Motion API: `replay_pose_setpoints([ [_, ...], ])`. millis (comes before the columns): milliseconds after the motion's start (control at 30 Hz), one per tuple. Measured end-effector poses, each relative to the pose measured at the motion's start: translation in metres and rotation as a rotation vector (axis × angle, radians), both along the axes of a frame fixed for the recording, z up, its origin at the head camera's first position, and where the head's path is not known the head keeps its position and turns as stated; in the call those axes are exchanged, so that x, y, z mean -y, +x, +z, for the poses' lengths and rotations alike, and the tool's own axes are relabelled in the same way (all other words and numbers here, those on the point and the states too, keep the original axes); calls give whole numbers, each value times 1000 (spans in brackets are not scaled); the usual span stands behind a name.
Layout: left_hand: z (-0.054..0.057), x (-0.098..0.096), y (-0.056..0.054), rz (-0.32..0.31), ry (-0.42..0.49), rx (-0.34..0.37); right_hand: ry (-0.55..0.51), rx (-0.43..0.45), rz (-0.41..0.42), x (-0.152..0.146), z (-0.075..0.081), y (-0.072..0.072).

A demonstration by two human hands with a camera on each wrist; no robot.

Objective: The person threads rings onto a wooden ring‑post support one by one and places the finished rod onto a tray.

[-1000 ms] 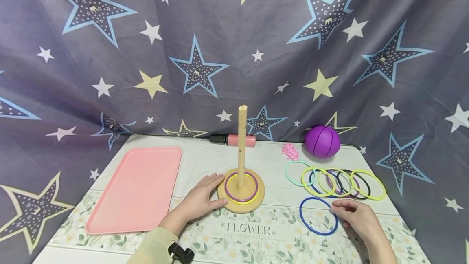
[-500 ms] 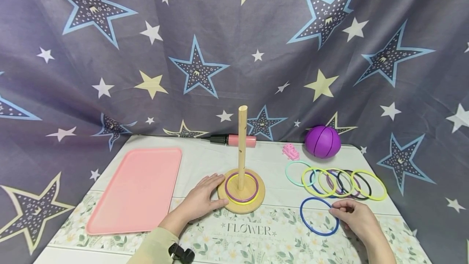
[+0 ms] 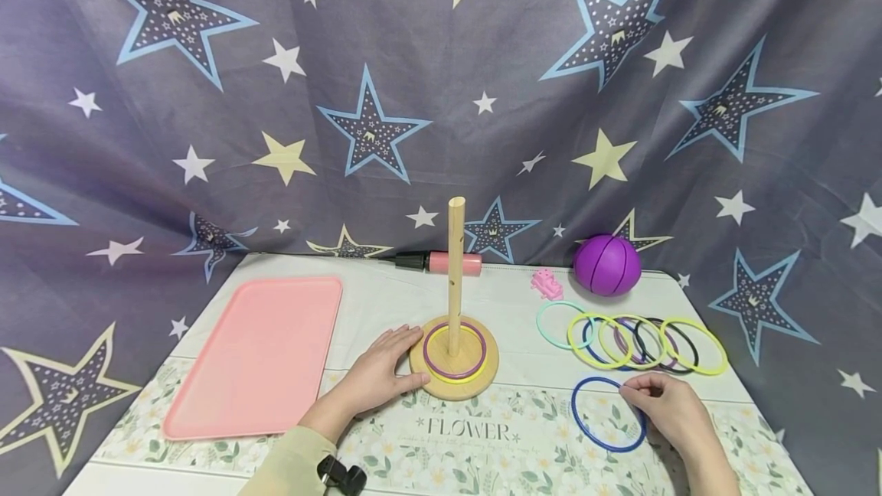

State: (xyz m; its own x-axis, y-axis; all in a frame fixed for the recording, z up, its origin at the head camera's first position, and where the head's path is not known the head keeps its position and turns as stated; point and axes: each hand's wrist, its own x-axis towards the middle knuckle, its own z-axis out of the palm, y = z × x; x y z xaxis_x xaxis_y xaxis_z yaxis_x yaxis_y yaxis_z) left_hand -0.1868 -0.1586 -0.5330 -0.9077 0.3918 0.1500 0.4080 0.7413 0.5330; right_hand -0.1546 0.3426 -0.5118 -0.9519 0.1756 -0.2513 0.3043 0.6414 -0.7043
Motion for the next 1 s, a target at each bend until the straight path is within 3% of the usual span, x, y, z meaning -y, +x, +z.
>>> replay_pose_setpoints([
  [533, 0, -1, 0, 1, -7, -1, 159, -12, 79, 0, 2, -2],
  [1000, 0, 1, -1, -3, 3, 5, 16, -36, -19, 3, -2, 0],
])
